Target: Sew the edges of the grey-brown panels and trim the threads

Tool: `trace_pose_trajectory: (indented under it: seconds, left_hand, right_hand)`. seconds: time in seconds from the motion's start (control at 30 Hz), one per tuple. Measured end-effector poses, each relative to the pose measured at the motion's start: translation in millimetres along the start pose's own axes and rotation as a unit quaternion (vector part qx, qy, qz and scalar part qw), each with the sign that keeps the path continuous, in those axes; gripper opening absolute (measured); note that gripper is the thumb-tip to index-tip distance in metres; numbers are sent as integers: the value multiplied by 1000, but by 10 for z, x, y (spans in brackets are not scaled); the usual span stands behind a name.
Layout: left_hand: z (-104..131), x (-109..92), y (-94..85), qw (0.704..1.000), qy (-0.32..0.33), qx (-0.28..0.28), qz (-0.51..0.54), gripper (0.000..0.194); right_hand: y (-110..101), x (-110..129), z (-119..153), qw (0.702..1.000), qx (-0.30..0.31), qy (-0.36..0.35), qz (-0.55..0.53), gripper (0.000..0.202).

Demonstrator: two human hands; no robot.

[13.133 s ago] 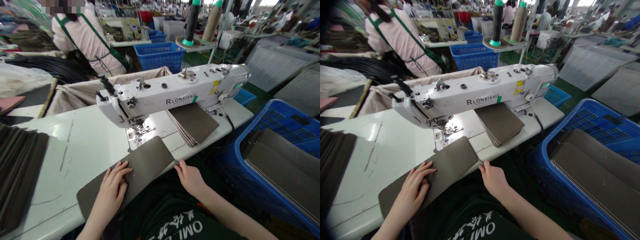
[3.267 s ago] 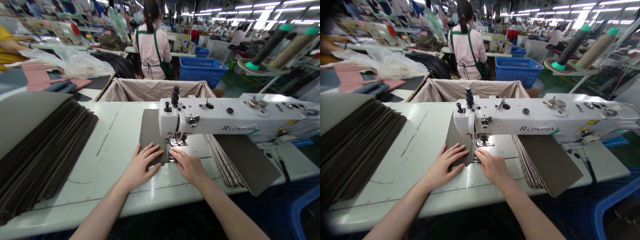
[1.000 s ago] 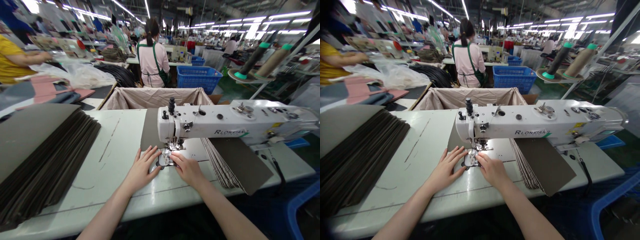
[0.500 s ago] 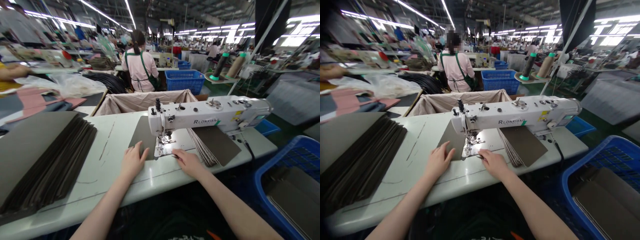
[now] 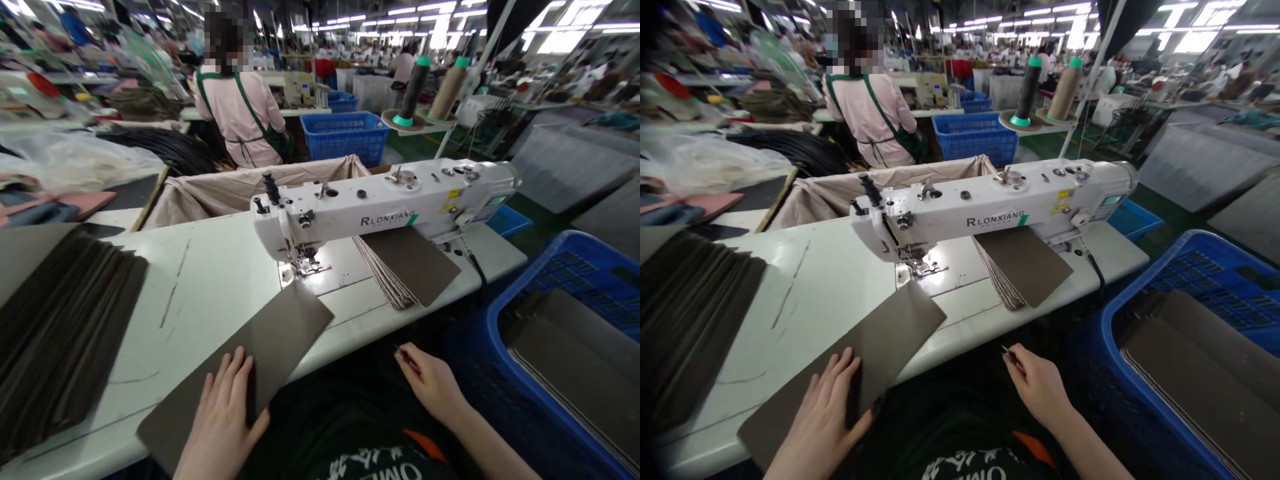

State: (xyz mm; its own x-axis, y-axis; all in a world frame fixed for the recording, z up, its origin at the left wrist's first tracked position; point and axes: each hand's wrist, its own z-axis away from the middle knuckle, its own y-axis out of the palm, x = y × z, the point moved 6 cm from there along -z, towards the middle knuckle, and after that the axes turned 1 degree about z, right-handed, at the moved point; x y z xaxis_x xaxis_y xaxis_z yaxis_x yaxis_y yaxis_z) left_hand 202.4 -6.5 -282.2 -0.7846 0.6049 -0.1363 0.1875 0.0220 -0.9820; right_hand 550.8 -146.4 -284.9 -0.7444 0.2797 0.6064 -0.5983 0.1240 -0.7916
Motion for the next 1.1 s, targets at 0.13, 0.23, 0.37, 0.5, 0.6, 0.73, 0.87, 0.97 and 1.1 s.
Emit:
trace_pose_trajectory:
  seconds: [0.13,0.23,0.37,0.5,0.6,0.73,0.87,0.97,1.1]
  left_hand:
    - [-195,-199,35,995,70,54,35,77]
    - [-372,-315,-18,995,83,53,35,72]
    - [-606,-653,-75,992,93,22,82,61]
    - [-829,-1169,8,984,115,-8,134,44]
    - [-929,-1461,135,979,150,-19,137,30]
    - [-944,-1577,259,976,163,-22,140,15]
    - [-940,-1582,247,976,141,-28,163,14]
    - [-976,-1589,194,974,116,-23,191,10]
    - [-1018,-1587,155,973,97,-12,211,9]
  right_hand:
    - [101,177,-111,1000,15,-4,-11,19]
    - [188,202,-144,1000,25,-4,-15,15]
    - [298,191,-164,999,27,8,-16,15]
    - [321,251,-196,1000,17,1,-22,14]
    - [302,287,-215,1000,13,-8,-16,12]
    - [285,274,-224,1000,4,-13,0,14]
    - [279,264,-219,1000,-3,-21,1,13]
    - [269,283,-216,1000,1,-27,-9,13]
    - [252,295,-218,1000,1,-26,-16,12]
